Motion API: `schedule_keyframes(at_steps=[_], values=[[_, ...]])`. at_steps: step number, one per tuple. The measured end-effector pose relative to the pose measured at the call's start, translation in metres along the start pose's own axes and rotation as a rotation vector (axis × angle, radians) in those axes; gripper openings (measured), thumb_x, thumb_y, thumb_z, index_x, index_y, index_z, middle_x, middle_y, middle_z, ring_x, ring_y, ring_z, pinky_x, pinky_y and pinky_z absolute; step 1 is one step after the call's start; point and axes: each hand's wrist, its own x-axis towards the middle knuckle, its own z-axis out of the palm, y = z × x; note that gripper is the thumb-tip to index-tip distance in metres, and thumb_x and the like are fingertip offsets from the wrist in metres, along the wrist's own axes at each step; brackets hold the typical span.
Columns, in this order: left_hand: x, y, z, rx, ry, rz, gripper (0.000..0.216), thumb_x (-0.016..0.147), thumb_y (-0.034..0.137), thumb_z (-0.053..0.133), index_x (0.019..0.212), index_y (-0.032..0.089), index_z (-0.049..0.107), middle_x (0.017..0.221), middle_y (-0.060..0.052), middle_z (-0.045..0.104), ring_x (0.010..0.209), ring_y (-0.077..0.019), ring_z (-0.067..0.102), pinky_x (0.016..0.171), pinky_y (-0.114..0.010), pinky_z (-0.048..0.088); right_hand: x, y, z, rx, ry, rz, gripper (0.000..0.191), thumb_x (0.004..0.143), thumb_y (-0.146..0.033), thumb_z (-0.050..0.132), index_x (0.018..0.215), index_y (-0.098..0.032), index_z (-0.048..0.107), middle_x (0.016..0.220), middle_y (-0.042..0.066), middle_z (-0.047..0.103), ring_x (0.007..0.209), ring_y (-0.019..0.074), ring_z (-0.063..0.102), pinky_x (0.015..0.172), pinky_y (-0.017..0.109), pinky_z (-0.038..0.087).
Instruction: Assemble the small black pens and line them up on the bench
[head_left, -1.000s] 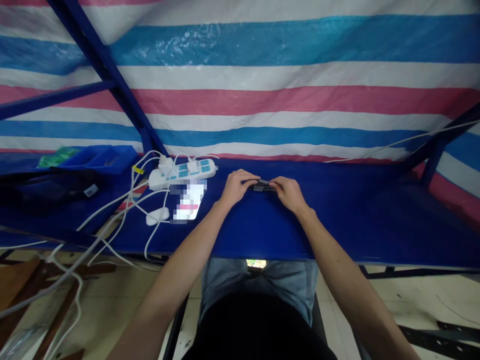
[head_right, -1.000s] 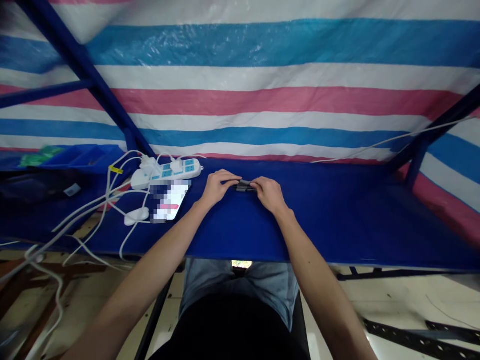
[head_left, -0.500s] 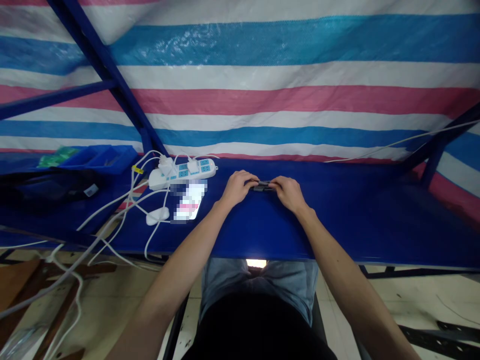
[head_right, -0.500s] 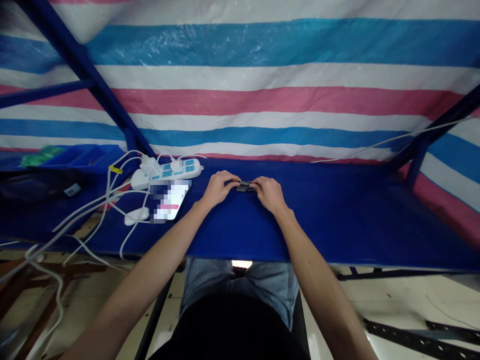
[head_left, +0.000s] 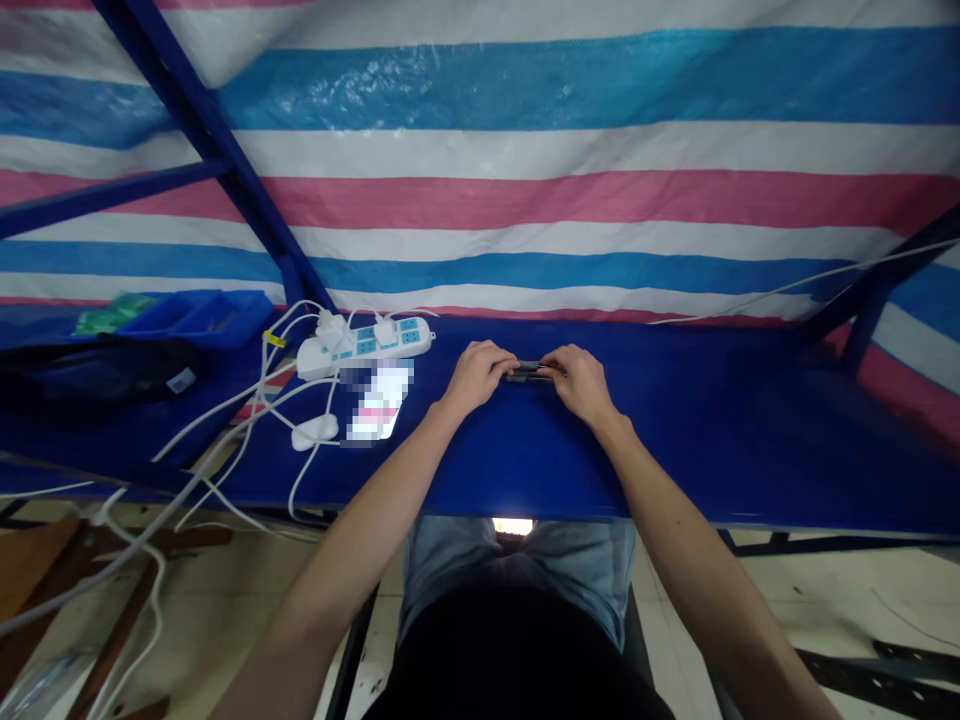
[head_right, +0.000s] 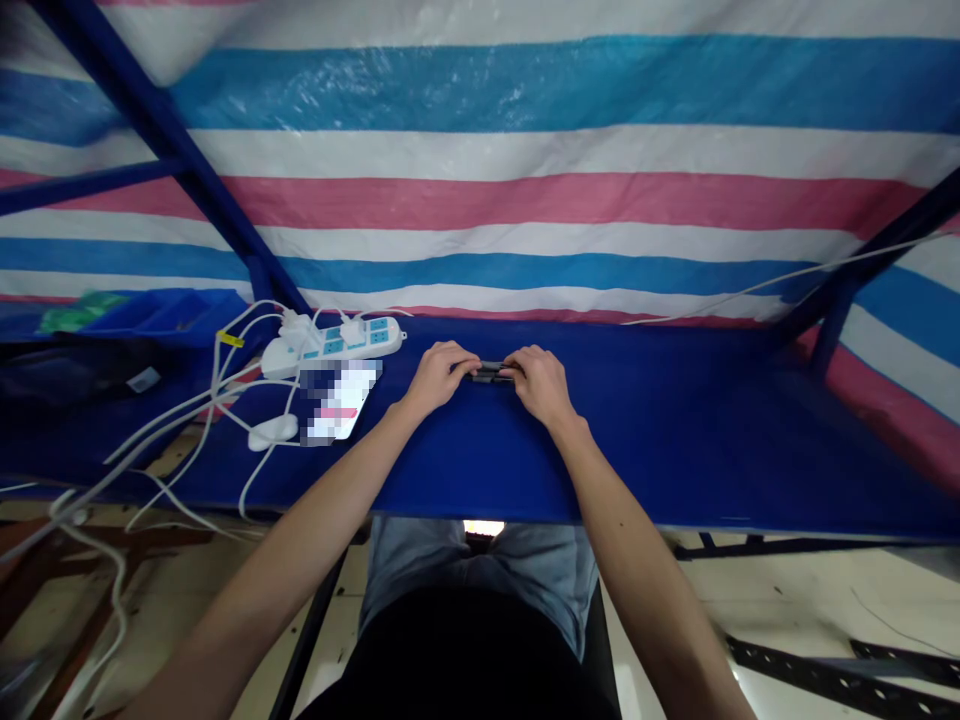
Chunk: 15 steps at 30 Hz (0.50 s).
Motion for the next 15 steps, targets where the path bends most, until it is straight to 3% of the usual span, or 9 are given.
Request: schedule_keyframes(at_steps=[4, 8, 13, 15], values=[[-0.001, 0.003, -0.002, -0.008, 0.06, -0.016, 0.023, 0.102, 0.03, 0.059, 0.09, 0.023, 0.078, 0.09, -0.002, 0.079, 0.088, -0.0215, 0.068, 0.089, -0.039, 0.047, 0.001, -0.001, -0.002, 0.042, 0.095, 0.074, 0.022, 0.092, -0.046, 0.072, 0.087, -0.025, 0.076, 0.087, 0.007, 0.077, 0.085, 0.0265, 0.065, 0.082, 0.041, 0.046], [-0.001, 0.003, -0.005, -0.066, 0.186, -0.088, 0.025, 0.104, 0.031, 0.056, 0.09, 0.022, 0.075, 0.085, -0.002, 0.077, 0.086, -0.0206, 0.07, 0.088, -0.037, 0.049, 0.006, -0.003, -0.007, 0.438, 0.251, 0.296, 0.047, 0.084, -0.069, 0.071, 0.091, -0.023, 0.075, 0.082, 0.006, 0.075, 0.074, 0.0235, 0.065, 0.072, 0.037, 0.049], [-0.001, 0.0, -0.005, -0.13, 0.23, -0.083, 0.02, 0.103, 0.032, 0.058, 0.097, 0.021, 0.073, 0.094, -0.004, 0.077, 0.092, -0.0207, 0.071, 0.09, -0.036, 0.053, 0.011, -0.001, -0.017, 0.962, 0.019, 0.454, 0.077, 0.096, -0.082, 0.024, 0.103, -0.021, 0.07, 0.071, 0.005, 0.065, 0.054, 0.0166, 0.051, 0.059, 0.035, 0.045], [-0.001, 0.0, -0.004, -0.134, 0.214, -0.063, 0.019, 0.103, 0.032, 0.058, 0.098, 0.021, 0.073, 0.098, -0.005, 0.076, 0.095, -0.0206, 0.07, 0.091, -0.036, 0.053, 0.011, 0.001, -0.02, 1.023, -0.038, 0.456, 0.076, 0.096, -0.081, 0.021, 0.104, -0.022, 0.068, 0.07, 0.005, 0.061, 0.055, 0.0172, 0.05, 0.059, 0.035, 0.045]])
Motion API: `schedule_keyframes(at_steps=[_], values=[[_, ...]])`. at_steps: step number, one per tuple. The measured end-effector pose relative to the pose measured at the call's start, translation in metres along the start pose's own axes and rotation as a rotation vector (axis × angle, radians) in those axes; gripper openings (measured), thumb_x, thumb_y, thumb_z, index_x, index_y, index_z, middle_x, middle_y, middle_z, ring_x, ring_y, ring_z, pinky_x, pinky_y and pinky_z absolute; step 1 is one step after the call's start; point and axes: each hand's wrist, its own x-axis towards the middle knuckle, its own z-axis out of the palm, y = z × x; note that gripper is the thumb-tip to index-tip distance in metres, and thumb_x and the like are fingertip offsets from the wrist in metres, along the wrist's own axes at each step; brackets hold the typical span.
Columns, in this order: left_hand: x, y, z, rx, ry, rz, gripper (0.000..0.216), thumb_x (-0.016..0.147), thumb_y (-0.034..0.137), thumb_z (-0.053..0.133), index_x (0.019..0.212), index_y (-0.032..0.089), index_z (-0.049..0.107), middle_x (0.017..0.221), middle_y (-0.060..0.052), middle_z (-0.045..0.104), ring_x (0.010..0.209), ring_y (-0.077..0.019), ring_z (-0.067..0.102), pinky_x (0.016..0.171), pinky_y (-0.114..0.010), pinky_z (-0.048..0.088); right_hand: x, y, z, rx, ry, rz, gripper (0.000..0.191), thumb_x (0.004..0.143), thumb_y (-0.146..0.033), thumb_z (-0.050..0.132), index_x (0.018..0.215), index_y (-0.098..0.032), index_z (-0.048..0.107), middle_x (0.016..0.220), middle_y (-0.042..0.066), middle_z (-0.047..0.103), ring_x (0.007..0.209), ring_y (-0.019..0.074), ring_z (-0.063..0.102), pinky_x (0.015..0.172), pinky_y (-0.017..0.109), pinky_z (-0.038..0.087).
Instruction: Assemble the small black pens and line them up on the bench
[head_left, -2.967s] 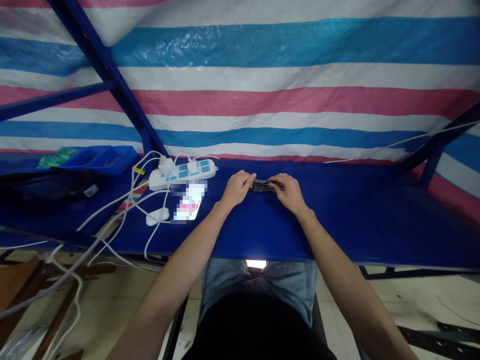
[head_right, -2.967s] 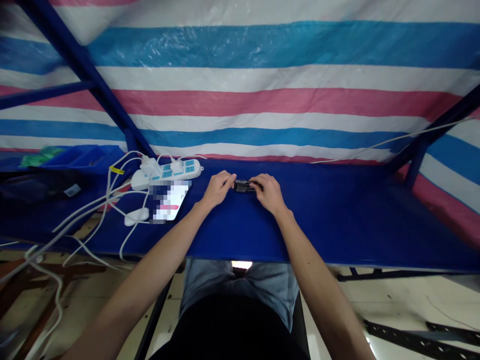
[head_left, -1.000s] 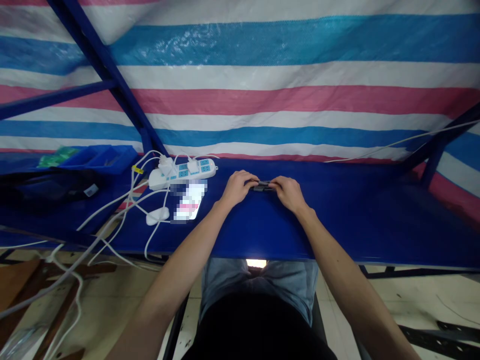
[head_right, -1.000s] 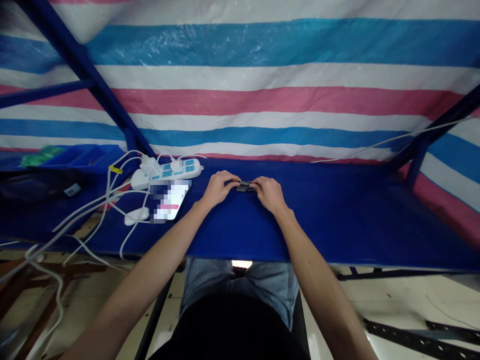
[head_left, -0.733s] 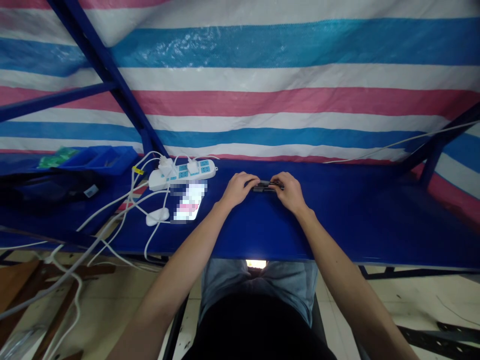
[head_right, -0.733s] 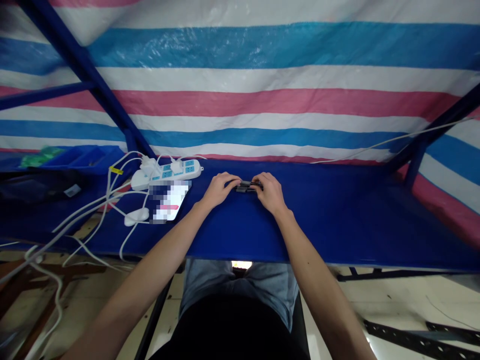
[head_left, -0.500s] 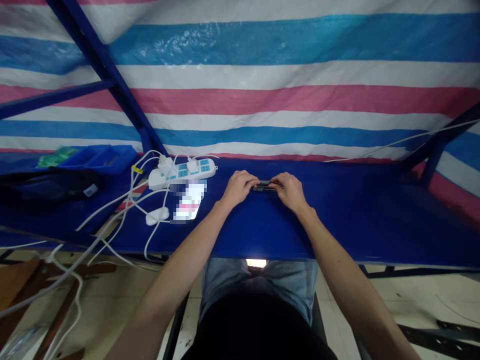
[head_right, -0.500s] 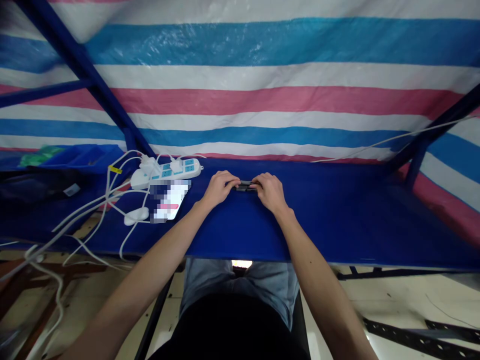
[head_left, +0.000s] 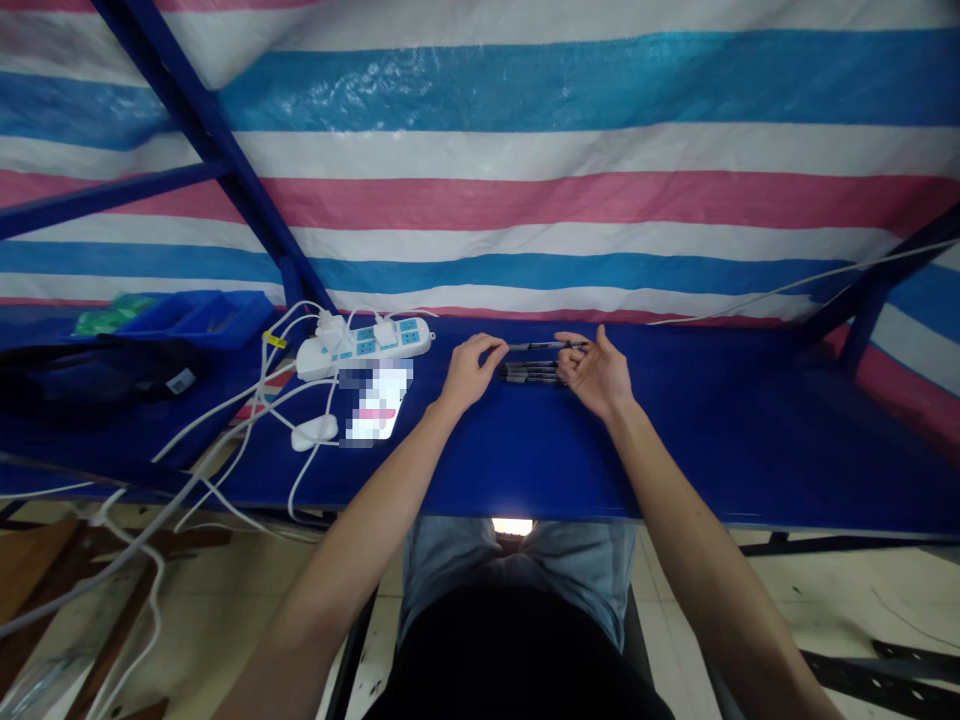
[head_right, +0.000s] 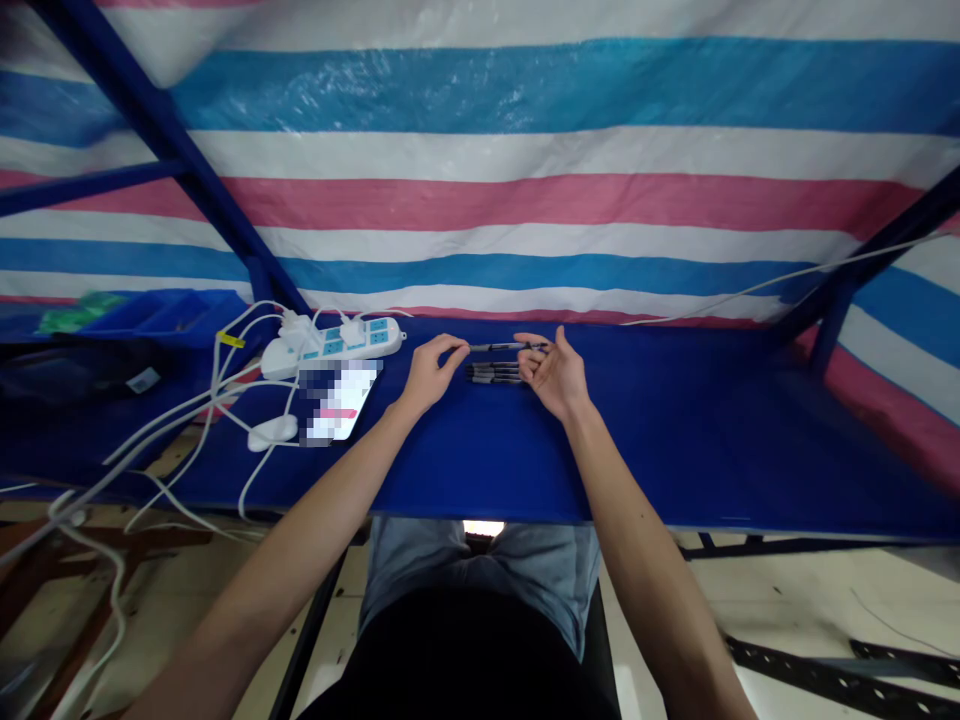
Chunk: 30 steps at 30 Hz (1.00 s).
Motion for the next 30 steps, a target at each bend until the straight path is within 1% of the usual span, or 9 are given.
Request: schedule_keyframes(at_steps=[3, 5, 9, 14, 17, 21, 26, 28, 30], values=[[-0.001, 0.001, 0.001, -0.004, -0.021, 0.02, 0.018, 0.103, 0.033, 0.06, 0.099, 0.021, 0.073, 0.1, -0.005, 0.075, 0.099, -0.0206, 0.069, 0.093, -0.037, 0.054, -0.001, 0.001, -0.001, 0.04, -0.005, -0.003, 0.061, 0.095, -0.08, 0.035, 0.093, -0.026, 0.063, 0.06, -0.001, 0.047, 0.054, 0.0175, 0.044, 0.056, 0.034, 0.042], [-0.001, 0.001, 0.001, -0.004, -0.026, 0.035, 0.017, 0.102, 0.032, 0.061, 0.099, 0.021, 0.073, 0.1, -0.005, 0.074, 0.099, -0.0206, 0.069, 0.094, -0.037, 0.053, -0.001, 0.001, 0.0, 0.072, -0.013, -0.009, 0.057, 0.094, -0.081, 0.04, 0.088, -0.027, 0.059, 0.057, -0.004, 0.036, 0.052, 0.0176, 0.039, 0.054, 0.034, 0.039], [-0.001, 0.001, 0.001, 0.009, -0.023, 0.036, 0.016, 0.103, 0.031, 0.06, 0.099, 0.021, 0.073, 0.1, -0.005, 0.075, 0.099, -0.0207, 0.068, 0.095, -0.038, 0.053, -0.002, 0.0, 0.002, 0.117, -0.018, -0.007, 0.064, 0.092, -0.086, 0.032, 0.09, -0.027, 0.059, 0.059, -0.003, 0.038, 0.053, 0.018, 0.039, 0.054, 0.034, 0.039], [-0.001, -0.001, 0.002, 0.04, -0.034, 0.017, 0.016, 0.102, 0.031, 0.062, 0.1, 0.022, 0.075, 0.101, -0.005, 0.075, 0.101, -0.022, 0.067, 0.096, -0.04, 0.052, -0.002, 0.0, 0.002, 0.073, -0.01, 0.0, 0.061, 0.092, -0.085, 0.038, 0.085, -0.027, 0.058, 0.055, -0.005, 0.033, 0.05, 0.0162, 0.036, 0.052, 0.033, 0.037], [-0.001, -0.004, 0.004, 0.064, -0.017, 0.017, 0.016, 0.101, 0.031, 0.063, 0.1, 0.022, 0.076, 0.101, -0.004, 0.076, 0.1, -0.022, 0.066, 0.096, -0.041, 0.052, 0.001, 0.004, -0.001, 0.042, 0.012, -0.01, 0.065, 0.094, -0.083, 0.035, 0.094, -0.025, 0.065, 0.06, -0.002, 0.047, 0.051, 0.0156, 0.042, 0.053, 0.033, 0.039], [0.002, -0.012, 0.004, 0.105, 0.007, -0.022, 0.014, 0.099, 0.033, 0.068, 0.103, 0.024, 0.078, 0.097, -0.004, 0.076, 0.092, -0.0212, 0.066, 0.09, -0.039, 0.052, 0.008, 0.018, -0.004, -0.148, 0.118, -0.127, 0.048, 0.09, -0.068, 0.058, 0.105, -0.023, 0.067, 0.077, 0.002, 0.068, 0.06, 0.0158, 0.056, 0.059, 0.031, 0.044], [0.008, -0.028, 0.005, 0.169, -0.093, -0.067, 0.016, 0.099, 0.03, 0.067, 0.106, 0.026, 0.081, 0.097, -0.004, 0.078, 0.093, -0.0238, 0.067, 0.088, -0.041, 0.051, 0.02, 0.034, -0.011, -0.577, 0.305, -0.276, 0.024, 0.089, -0.044, 0.063, 0.09, -0.021, 0.069, 0.087, 0.007, 0.077, 0.081, 0.0233, 0.069, 0.081, 0.038, 0.051], [0.009, -0.035, 0.008, 0.2, -0.139, -0.084, 0.017, 0.099, 0.029, 0.066, 0.106, 0.026, 0.082, 0.097, -0.005, 0.078, 0.093, -0.0249, 0.067, 0.089, -0.042, 0.052, 0.025, 0.039, -0.015, -0.722, 0.328, -0.302, 0.02, 0.087, -0.038, 0.063, 0.086, -0.021, 0.072, 0.09, 0.009, 0.078, 0.086, 0.0259, 0.069, 0.086, 0.041, 0.051], [0.009, -0.041, 0.012, 0.229, -0.174, -0.082, 0.018, 0.099, 0.026, 0.065, 0.102, 0.027, 0.083, 0.097, -0.005, 0.077, 0.093, -0.025, 0.066, 0.089, -0.042, 0.052, 0.028, 0.042, -0.019, -0.8, 0.31, -0.277, 0.017, 0.086, -0.034, 0.063, 0.085, -0.021, 0.075, 0.089, 0.009, 0.078, 0.084, 0.0262, 0.069, 0.086, 0.041, 0.051]])
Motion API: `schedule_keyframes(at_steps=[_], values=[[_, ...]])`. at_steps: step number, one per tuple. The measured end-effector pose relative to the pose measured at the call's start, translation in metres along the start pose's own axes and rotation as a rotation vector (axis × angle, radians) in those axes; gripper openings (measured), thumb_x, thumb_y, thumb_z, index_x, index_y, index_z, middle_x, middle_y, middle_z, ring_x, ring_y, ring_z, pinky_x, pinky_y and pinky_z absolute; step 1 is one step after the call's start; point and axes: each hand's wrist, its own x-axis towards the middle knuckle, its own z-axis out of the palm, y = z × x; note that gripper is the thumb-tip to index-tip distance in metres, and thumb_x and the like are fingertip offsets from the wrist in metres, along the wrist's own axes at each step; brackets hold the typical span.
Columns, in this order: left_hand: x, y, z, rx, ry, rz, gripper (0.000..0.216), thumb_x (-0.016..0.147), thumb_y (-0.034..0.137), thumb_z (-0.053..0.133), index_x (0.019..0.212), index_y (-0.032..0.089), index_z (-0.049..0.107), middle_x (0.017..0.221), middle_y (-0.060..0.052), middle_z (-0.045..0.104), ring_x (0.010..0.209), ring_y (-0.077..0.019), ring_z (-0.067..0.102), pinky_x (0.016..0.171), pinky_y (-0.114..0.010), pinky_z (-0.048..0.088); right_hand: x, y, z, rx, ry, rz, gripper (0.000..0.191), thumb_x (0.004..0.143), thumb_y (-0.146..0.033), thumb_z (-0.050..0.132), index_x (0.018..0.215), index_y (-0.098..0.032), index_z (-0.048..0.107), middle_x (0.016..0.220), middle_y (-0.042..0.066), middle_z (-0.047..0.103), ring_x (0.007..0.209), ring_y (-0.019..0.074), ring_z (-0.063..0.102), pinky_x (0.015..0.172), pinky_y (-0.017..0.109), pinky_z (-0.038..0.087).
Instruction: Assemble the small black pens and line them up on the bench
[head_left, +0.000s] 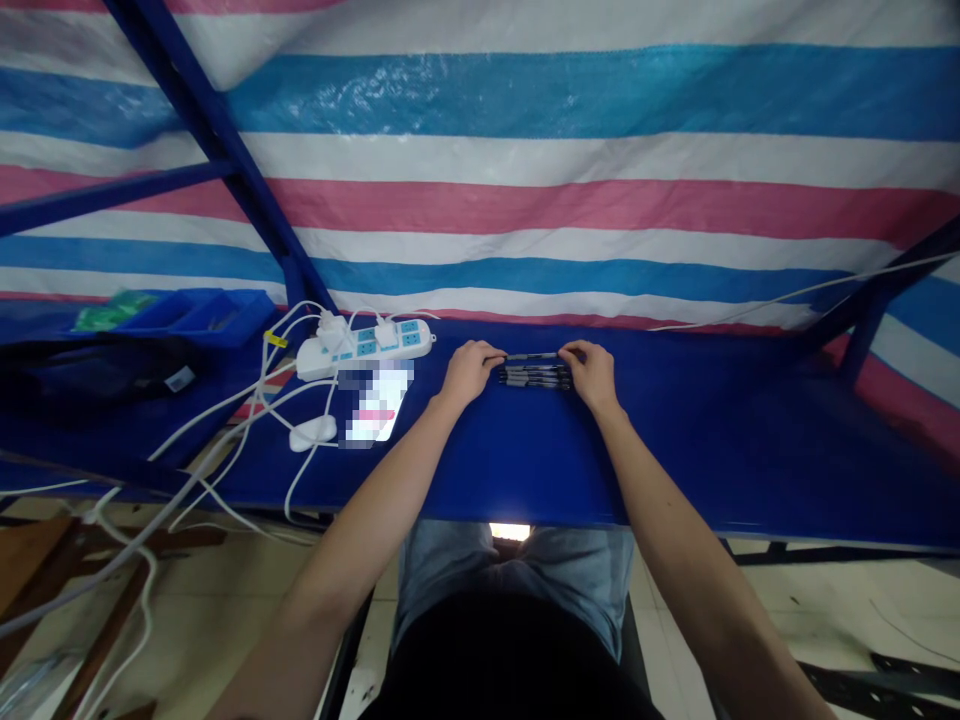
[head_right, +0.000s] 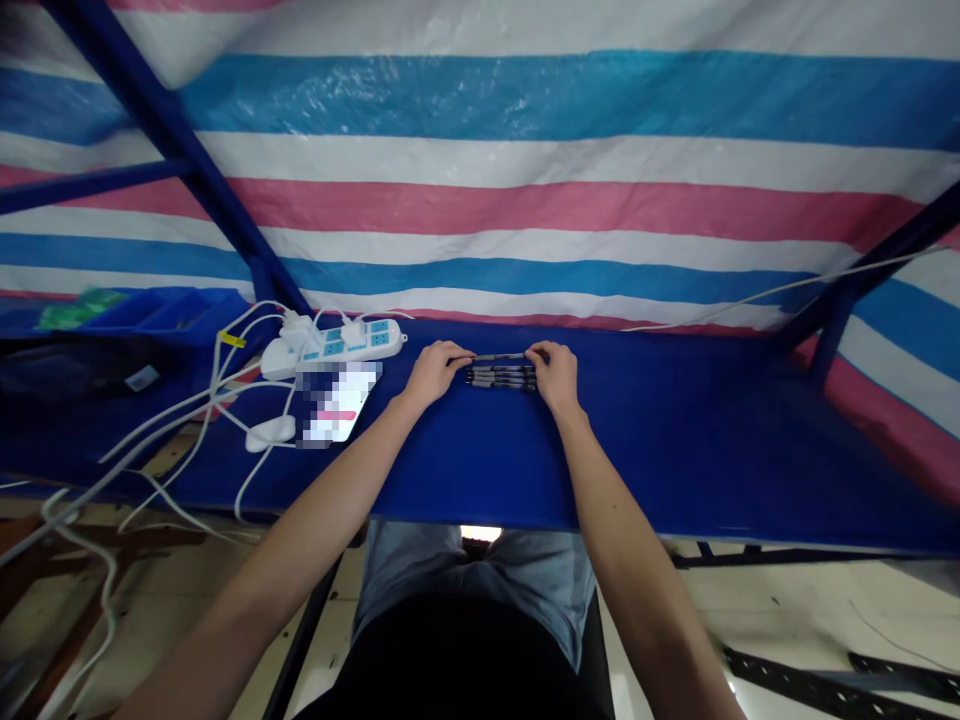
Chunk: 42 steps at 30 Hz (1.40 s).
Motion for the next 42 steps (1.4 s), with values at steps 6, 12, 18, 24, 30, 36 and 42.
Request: schedule_keyframes(at_steps=[6, 12, 18, 24, 30, 36, 42], values=[[-0.004, 0.001, 0.001, 0.013, -0.047, -0.017, 0.026, 0.103, 0.029, 0.056, 0.105, 0.024, 0.081, 0.107, -0.009, 0.075, 0.102, -0.0269, 0.064, 0.098, -0.044, 0.05, 0.001, 0.008, 0.0, -0.09, -0.105, 0.044, 0.018, 0.086, -0.031, 0.064, 0.088, -0.02, 0.078, 0.086, 0.009, 0.078, 0.084, 0.0258, 0.07, 0.086, 0.041, 0.052], [0.0, 0.026, 0.007, -0.384, -0.024, -0.206, 0.05, 0.11, 0.05, 0.036, 0.147, 0.023, 0.057, 0.15, -0.01, 0.059, 0.139, -0.0248, 0.055, 0.119, -0.041, 0.041, -0.002, 0.005, 0.003, 0.164, -0.089, 0.162, 0.046, 0.1, -0.052, 0.045, 0.112, -0.019, 0.074, 0.119, 0.013, 0.076, 0.114, 0.028, 0.068, 0.105, 0.044, 0.048], [0.006, 0.045, 0.023, -0.536, -0.075, -0.222, 0.052, 0.109, 0.056, 0.035, 0.147, 0.027, 0.055, 0.158, -0.008, 0.051, 0.15, -0.0237, 0.044, 0.127, -0.041, 0.032, -0.01, 0.001, 0.014, 0.392, -0.112, 0.267, 0.062, 0.099, -0.07, 0.042, 0.132, -0.023, 0.065, 0.147, 0.012, 0.062, 0.139, 0.0259, 0.054, 0.119, 0.044, 0.038], [0.001, 0.044, 0.012, -0.483, -0.006, -0.143, 0.042, 0.108, 0.048, 0.045, 0.142, 0.028, 0.058, 0.15, -0.009, 0.056, 0.143, -0.0245, 0.051, 0.122, -0.044, 0.039, -0.012, -0.002, 0.008, 0.28, -0.096, 0.17, 0.057, 0.097, -0.068, 0.048, 0.127, -0.024, 0.066, 0.135, 0.013, 0.066, 0.128, 0.0293, 0.058, 0.114, 0.052, 0.041], [-0.012, 0.036, -0.006, -0.176, -0.121, 0.12, 0.025, 0.093, 0.032, 0.075, 0.117, 0.026, 0.072, 0.136, -0.008, 0.061, 0.133, -0.0283, 0.055, 0.119, -0.051, 0.041, -0.02, -0.011, -0.002, -0.107, -0.161, -0.191, 0.017, 0.081, -0.041, 0.082, 0.087, -0.025, 0.078, 0.124, 0.012, 0.063, 0.127, 0.0363, 0.048, 0.11, 0.058, 0.04], [-0.017, 0.036, -0.01, -0.061, -0.181, 0.164, 0.01, 0.086, 0.026, 0.081, 0.095, 0.024, 0.076, 0.133, -0.006, 0.061, 0.13, -0.0287, 0.053, 0.116, -0.055, 0.043, -0.025, -0.018, -0.002, -0.214, -0.238, -0.259, 0.009, 0.081, -0.028, 0.084, 0.088, -0.027, 0.078, 0.125, 0.01, 0.062, 0.125, 0.0361, 0.045, 0.103, 0.059, 0.042], [-0.016, 0.036, -0.01, -0.049, -0.196, 0.166, 0.009, 0.087, 0.027, 0.08, 0.095, 0.026, 0.077, 0.128, -0.005, 0.064, 0.125, -0.0281, 0.054, 0.113, -0.053, 0.044, -0.026, -0.022, -0.003, -0.247, -0.283, -0.273, 0.008, 0.083, -0.03, 0.083, 0.088, -0.027, 0.078, 0.128, 0.01, 0.063, 0.124, 0.036, 0.045, 0.1, 0.057, 0.042]])
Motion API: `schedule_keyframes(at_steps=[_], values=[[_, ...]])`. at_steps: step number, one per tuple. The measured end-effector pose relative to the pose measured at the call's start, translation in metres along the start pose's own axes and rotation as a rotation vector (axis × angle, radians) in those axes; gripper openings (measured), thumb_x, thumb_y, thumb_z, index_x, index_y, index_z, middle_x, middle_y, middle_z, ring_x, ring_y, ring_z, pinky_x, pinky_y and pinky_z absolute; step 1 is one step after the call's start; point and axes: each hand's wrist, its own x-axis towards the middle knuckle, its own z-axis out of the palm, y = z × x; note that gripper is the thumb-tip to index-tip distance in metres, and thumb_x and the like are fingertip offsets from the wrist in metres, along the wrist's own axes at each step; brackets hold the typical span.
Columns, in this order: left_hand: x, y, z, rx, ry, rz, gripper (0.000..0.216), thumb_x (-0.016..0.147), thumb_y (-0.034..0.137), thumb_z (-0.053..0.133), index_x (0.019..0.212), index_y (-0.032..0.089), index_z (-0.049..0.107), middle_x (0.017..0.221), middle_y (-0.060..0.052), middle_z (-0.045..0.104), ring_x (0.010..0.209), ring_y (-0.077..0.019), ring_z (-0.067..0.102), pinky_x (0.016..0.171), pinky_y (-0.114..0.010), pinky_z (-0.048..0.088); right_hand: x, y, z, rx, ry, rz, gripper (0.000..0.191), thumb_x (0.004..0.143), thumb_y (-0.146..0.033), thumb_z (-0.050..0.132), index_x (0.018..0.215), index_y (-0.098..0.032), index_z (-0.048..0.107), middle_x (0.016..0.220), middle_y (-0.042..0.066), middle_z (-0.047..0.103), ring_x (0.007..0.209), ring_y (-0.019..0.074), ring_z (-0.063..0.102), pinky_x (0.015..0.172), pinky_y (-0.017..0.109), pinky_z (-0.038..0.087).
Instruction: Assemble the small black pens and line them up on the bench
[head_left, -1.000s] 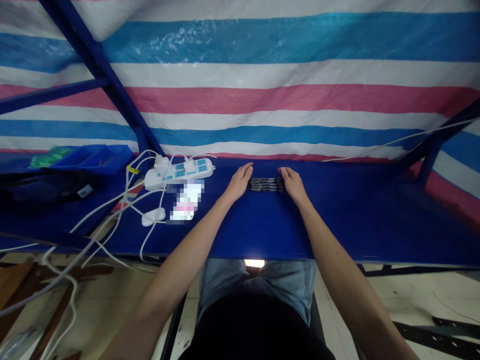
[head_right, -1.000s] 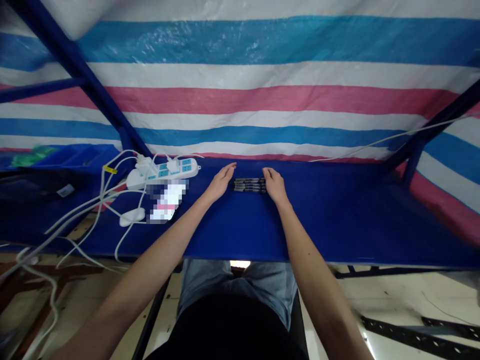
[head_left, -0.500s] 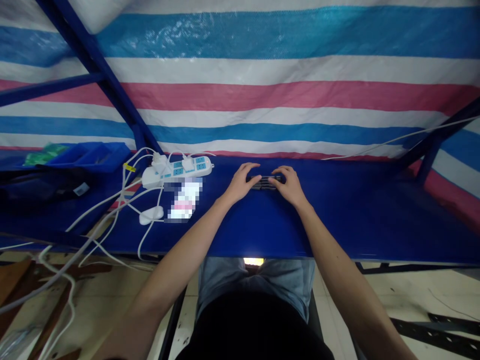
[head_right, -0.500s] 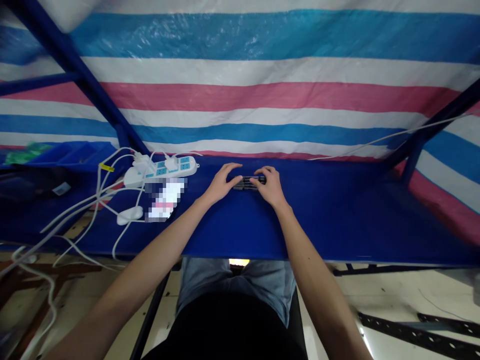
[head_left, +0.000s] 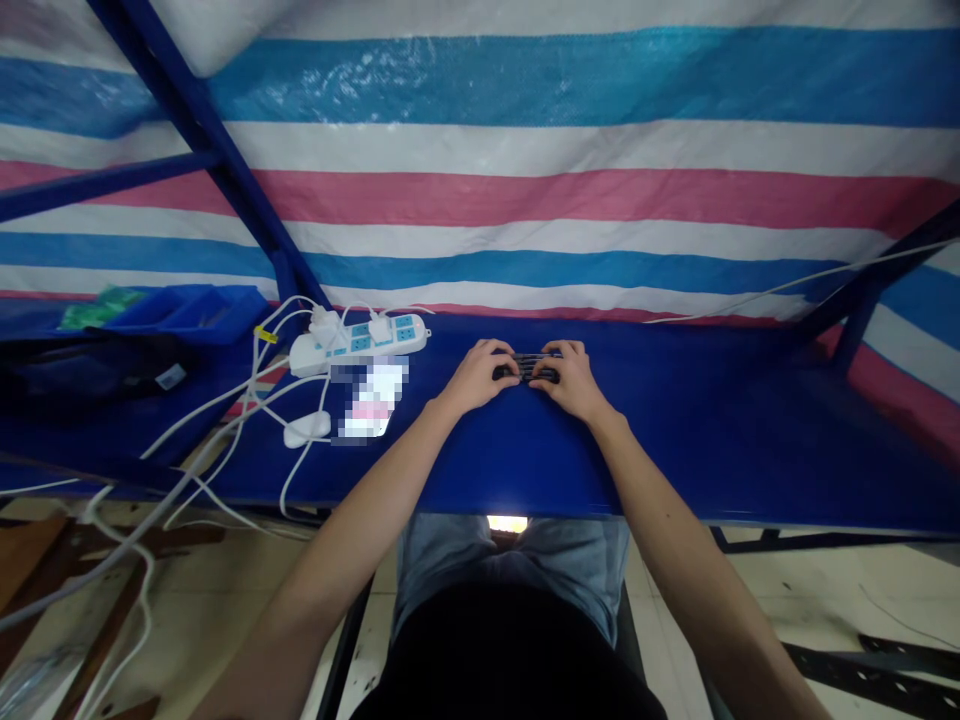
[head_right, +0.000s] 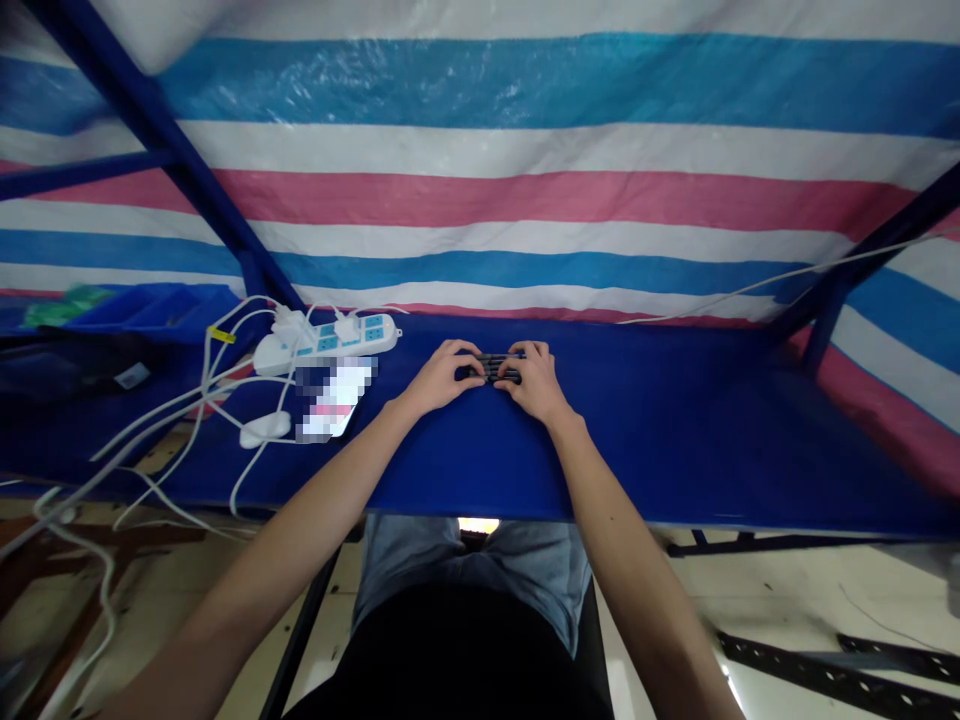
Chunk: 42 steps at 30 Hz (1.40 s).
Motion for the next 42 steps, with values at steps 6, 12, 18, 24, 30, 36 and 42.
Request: schedule_keyframes(at_steps=[6, 12, 18, 24, 30, 36, 42], values=[[0.0, 0.003, -0.003, 0.001, 0.025, 0.031, 0.011, 0.087, 0.029, 0.081, 0.098, 0.026, 0.078, 0.127, -0.004, 0.066, 0.123, -0.0274, 0.055, 0.112, -0.051, 0.044, 0.0, -0.003, -0.003, 0.008, 0.045, -0.025, 0.005, 0.089, -0.025, 0.074, 0.084, -0.025, 0.077, 0.125, 0.009, 0.067, 0.122, 0.0345, 0.047, 0.096, 0.053, 0.041], [0.002, 0.006, -0.006, -0.003, 0.123, 0.041, 0.018, 0.099, 0.032, 0.067, 0.112, 0.029, 0.078, 0.114, -0.004, 0.075, 0.112, -0.0245, 0.061, 0.104, -0.047, 0.047, 0.002, -0.005, -0.008, 0.095, 0.079, -0.013, 0.011, 0.095, -0.021, 0.061, 0.094, -0.022, 0.071, 0.102, 0.008, 0.075, 0.1, 0.0275, 0.063, 0.091, 0.043, 0.042], [0.002, 0.008, -0.006, 0.011, 0.14, 0.019, 0.022, 0.102, 0.036, 0.063, 0.119, 0.029, 0.075, 0.111, -0.002, 0.078, 0.103, -0.0228, 0.066, 0.105, -0.046, 0.044, 0.001, -0.009, -0.007, 0.107, 0.021, -0.01, 0.026, 0.101, -0.019, 0.045, 0.112, -0.022, 0.068, 0.107, 0.008, 0.077, 0.094, 0.0254, 0.068, 0.088, 0.038, 0.044], [0.001, 0.012, -0.005, -0.002, 0.158, -0.003, 0.016, 0.103, 0.037, 0.061, 0.106, 0.026, 0.073, 0.101, -0.002, 0.077, 0.096, -0.0217, 0.067, 0.103, -0.043, 0.043, 0.001, -0.012, -0.004, -0.03, 0.009, -0.053, 0.033, 0.107, -0.033, 0.043, 0.113, -0.022, 0.074, 0.101, 0.01, 0.075, 0.094, 0.0257, 0.065, 0.084, 0.037, 0.042], [0.002, 0.014, -0.006, 0.077, 0.144, 0.017, 0.019, 0.103, 0.033, 0.058, 0.097, 0.023, 0.072, 0.091, -0.003, 0.074, 0.091, -0.0223, 0.064, 0.097, -0.042, 0.042, 0.0, -0.015, -0.004, -0.086, 0.024, -0.044, 0.034, 0.107, -0.03, 0.045, 0.109, -0.023, 0.078, 0.093, 0.009, 0.074, 0.084, 0.0231, 0.064, 0.077, 0.035, 0.039], [0.003, 0.013, -0.005, 0.146, 0.11, -0.005, 0.028, 0.107, 0.032, 0.05, 0.095, 0.023, 0.073, 0.088, -0.003, 0.073, 0.089, -0.0225, 0.063, 0.093, -0.042, 0.04, -0.001, -0.019, -0.002, -0.093, 0.032, -0.044, 0.034, 0.106, -0.027, 0.045, 0.108, -0.023, 0.079, 0.093, 0.008, 0.075, 0.08, 0.0222, 0.063, 0.075, 0.035, 0.04], [0.003, 0.01, -0.002, 0.161, 0.095, -0.04, 0.044, 0.109, 0.036, 0.04, 0.079, 0.021, 0.068, 0.076, -0.004, 0.067, 0.078, -0.0218, 0.061, 0.088, -0.042, 0.041, 0.0, -0.022, -0.003, -0.138, 0.038, -0.072, 0.036, 0.107, -0.029, 0.043, 0.106, -0.022, 0.079, 0.092, 0.009, 0.074, 0.08, 0.0224, 0.063, 0.075, 0.036, 0.04]])
